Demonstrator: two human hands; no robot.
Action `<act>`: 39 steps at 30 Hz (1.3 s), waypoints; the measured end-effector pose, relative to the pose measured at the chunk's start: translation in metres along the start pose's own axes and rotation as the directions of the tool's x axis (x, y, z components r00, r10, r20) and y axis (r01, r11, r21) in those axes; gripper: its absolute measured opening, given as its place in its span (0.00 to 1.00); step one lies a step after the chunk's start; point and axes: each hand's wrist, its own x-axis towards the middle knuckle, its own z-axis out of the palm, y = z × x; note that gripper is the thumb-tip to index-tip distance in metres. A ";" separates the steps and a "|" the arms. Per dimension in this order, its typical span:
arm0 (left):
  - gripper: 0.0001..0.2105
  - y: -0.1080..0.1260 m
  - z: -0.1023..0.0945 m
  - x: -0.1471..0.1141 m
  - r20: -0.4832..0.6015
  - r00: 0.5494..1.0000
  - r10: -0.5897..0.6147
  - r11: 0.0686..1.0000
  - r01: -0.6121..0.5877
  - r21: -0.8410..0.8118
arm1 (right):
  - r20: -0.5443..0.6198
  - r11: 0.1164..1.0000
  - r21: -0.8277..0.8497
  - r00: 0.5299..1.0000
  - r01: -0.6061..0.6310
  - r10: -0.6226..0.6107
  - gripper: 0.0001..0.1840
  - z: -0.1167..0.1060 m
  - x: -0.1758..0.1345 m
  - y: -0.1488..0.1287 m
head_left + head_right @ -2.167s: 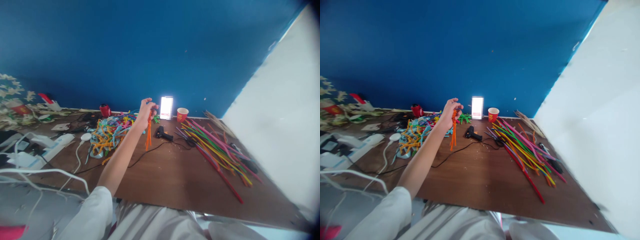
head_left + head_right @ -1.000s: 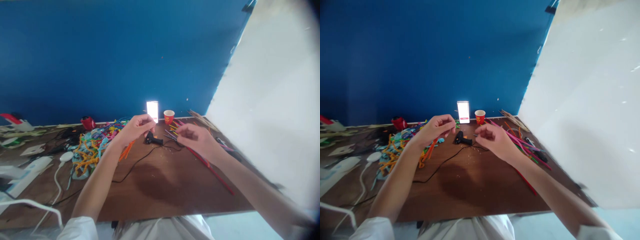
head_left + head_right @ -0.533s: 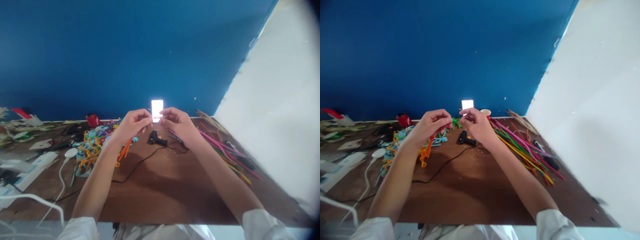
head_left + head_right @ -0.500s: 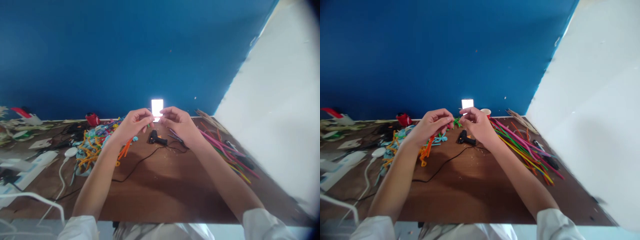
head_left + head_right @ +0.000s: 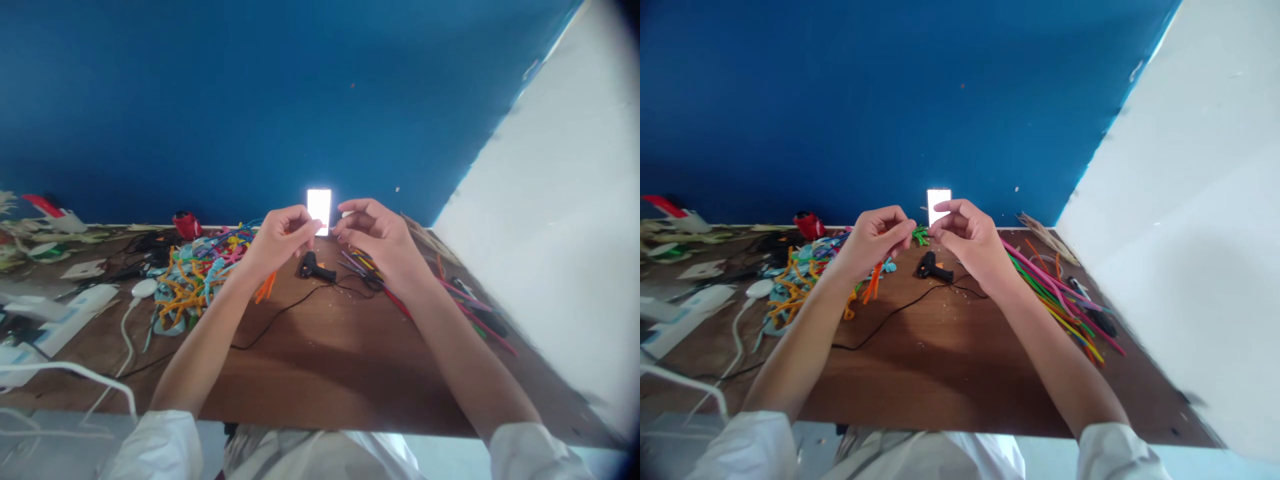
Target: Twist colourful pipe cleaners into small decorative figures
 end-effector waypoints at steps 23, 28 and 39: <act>0.09 -0.010 0.019 -0.009 -0.254 0.923 0.289 0.927 -0.204 0.315 | -0.016 0.962 0.220 0.985 -0.165 0.172 0.22 0.001 0.002 0.004; 0.10 -0.015 0.015 -0.008 -0.169 0.906 0.388 0.845 -0.276 0.458 | -0.040 0.979 0.157 0.989 -0.132 0.140 0.21 0.005 -0.002 0.002; 0.12 -0.027 0.014 -0.005 -0.112 0.852 0.511 0.711 -0.347 0.611 | -0.054 0.997 0.051 0.997 -0.058 0.061 0.21 0.011 -0.006 -0.001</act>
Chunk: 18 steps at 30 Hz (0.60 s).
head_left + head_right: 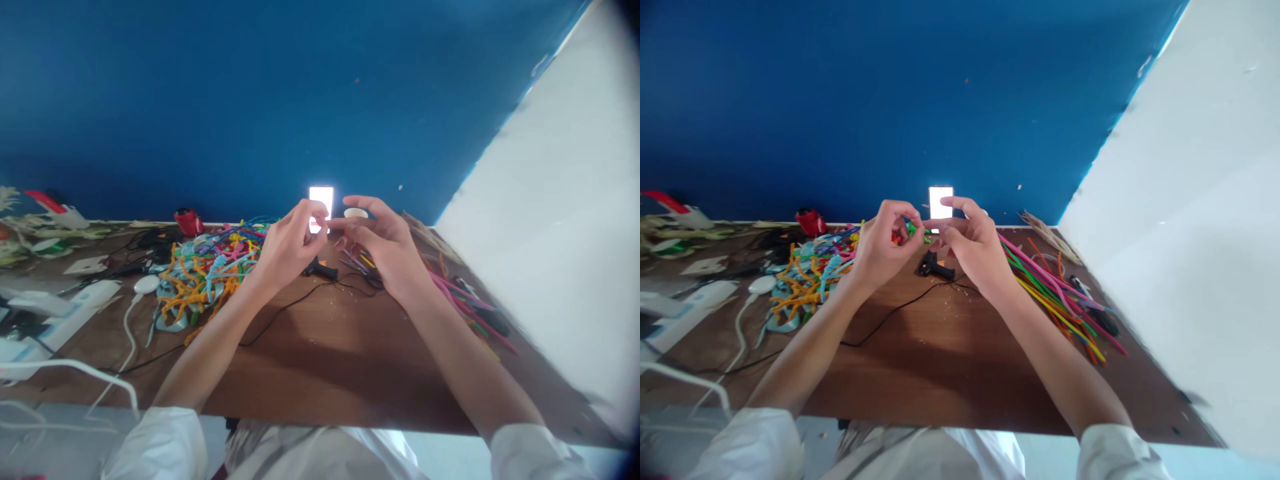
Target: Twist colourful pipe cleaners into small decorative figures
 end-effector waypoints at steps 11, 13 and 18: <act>0.13 -0.011 0.008 0.000 0.039 0.998 -0.053 0.986 0.058 -0.158 | 0.044 1.000 -0.015 0.999 -0.021 0.022 0.22 -0.001 0.005 0.007; 0.13 -0.012 0.011 0.001 0.047 0.995 -0.085 0.970 0.094 -0.225 | 0.045 0.999 -0.041 0.999 -0.020 0.022 0.22 -0.003 0.008 0.009; 0.14 -0.004 0.008 0.006 0.134 0.949 -0.285 0.698 0.301 -0.649 | 0.000 0.998 -0.070 1.000 -0.008 0.008 0.22 -0.011 0.018 0.014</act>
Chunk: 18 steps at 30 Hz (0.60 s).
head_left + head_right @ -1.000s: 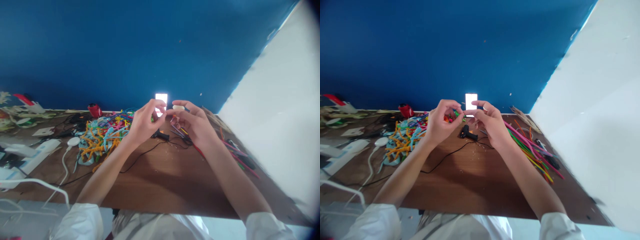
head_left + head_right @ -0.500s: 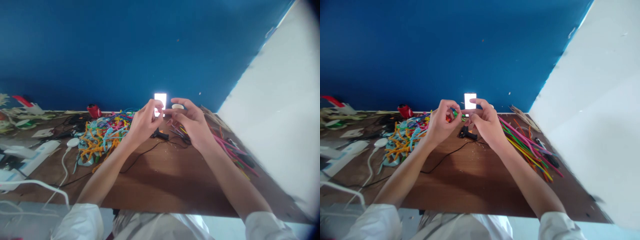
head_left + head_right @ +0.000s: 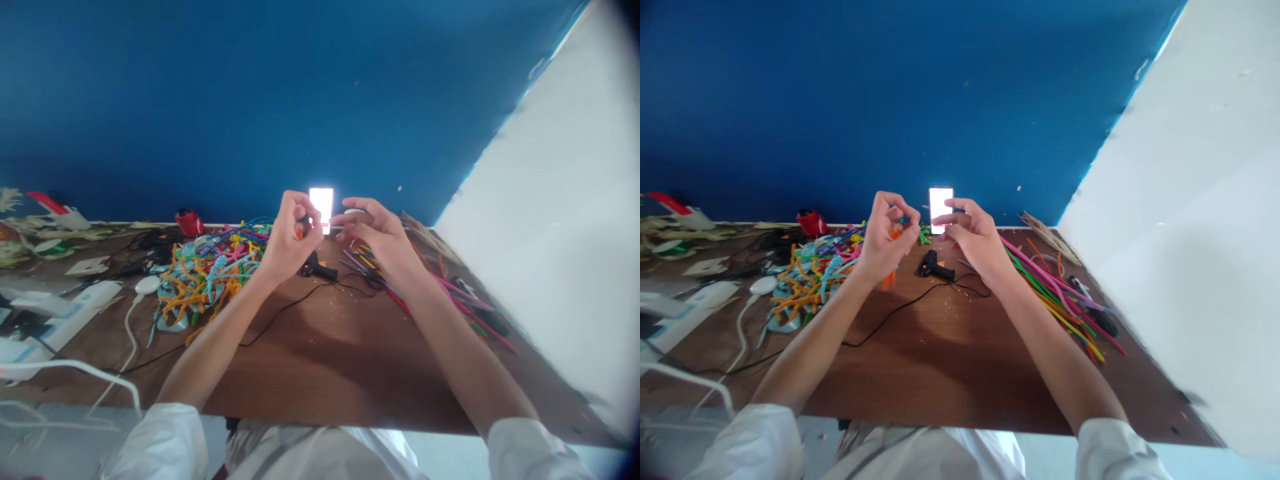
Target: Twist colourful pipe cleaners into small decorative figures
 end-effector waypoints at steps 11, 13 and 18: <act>0.12 0.013 -0.007 0.010 0.002 0.916 -0.401 0.684 0.301 -0.665 | -0.029 0.995 -0.086 0.998 0.047 -0.049 0.17 -0.007 0.016 0.025; 0.14 0.005 -0.004 0.009 -0.017 0.915 -0.403 0.719 0.306 -0.624 | -0.030 0.998 -0.057 0.999 0.026 -0.028 0.19 -0.007 0.015 0.024; 0.21 -0.008 0.008 0.001 -0.043 0.979 -0.202 0.938 0.180 -0.297 | -0.016 0.990 0.112 0.996 -0.081 0.083 0.23 -0.006 0.010 0.013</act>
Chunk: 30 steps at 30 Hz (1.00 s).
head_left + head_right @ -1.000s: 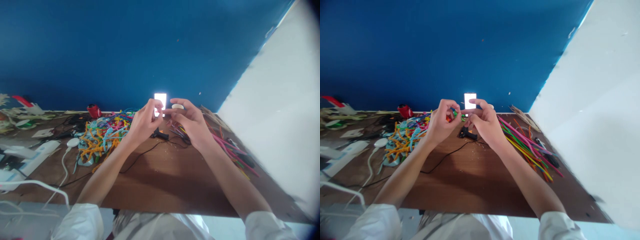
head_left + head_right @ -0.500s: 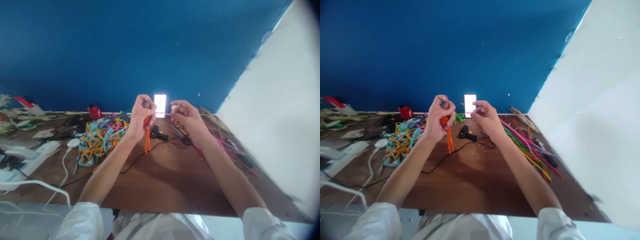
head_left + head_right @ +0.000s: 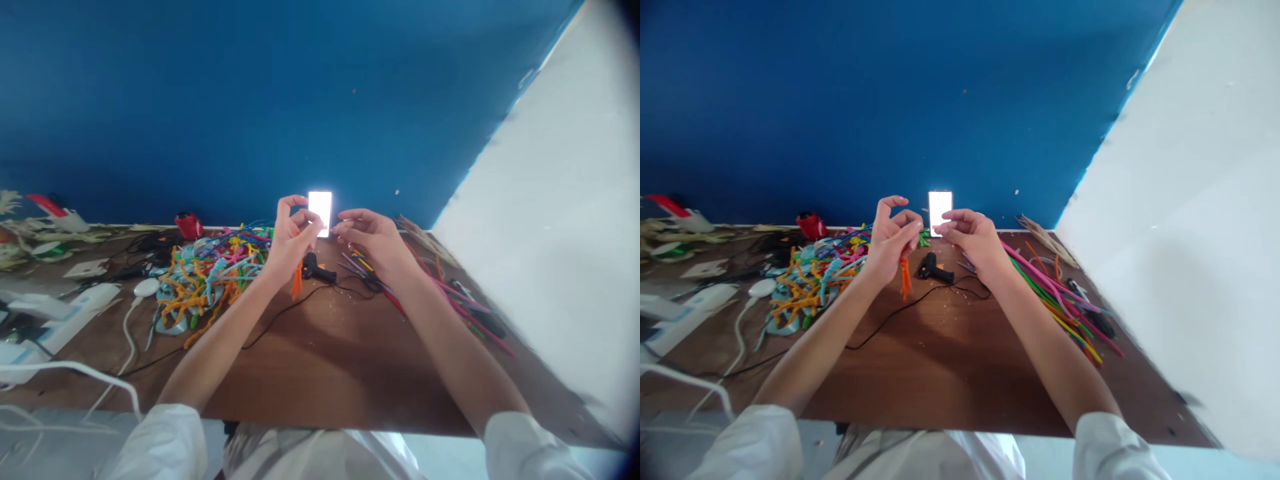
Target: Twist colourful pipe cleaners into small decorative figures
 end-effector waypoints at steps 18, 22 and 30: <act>0.22 -0.013 -0.005 -0.006 0.292 0.909 0.297 0.580 -0.414 0.702 | -0.007 0.973 -0.229 0.999 0.033 -0.035 0.20 0.004 -0.011 -0.008; 0.18 -0.014 -0.005 -0.006 0.307 0.920 0.244 0.442 -0.387 0.809 | 0.012 0.951 -0.300 0.997 0.071 -0.070 0.20 0.004 -0.009 -0.001; 0.16 -0.018 -0.007 -0.006 0.337 0.910 0.241 0.444 -0.412 0.796 | 0.036 0.944 -0.313 0.994 0.108 -0.102 0.18 0.003 -0.008 0.001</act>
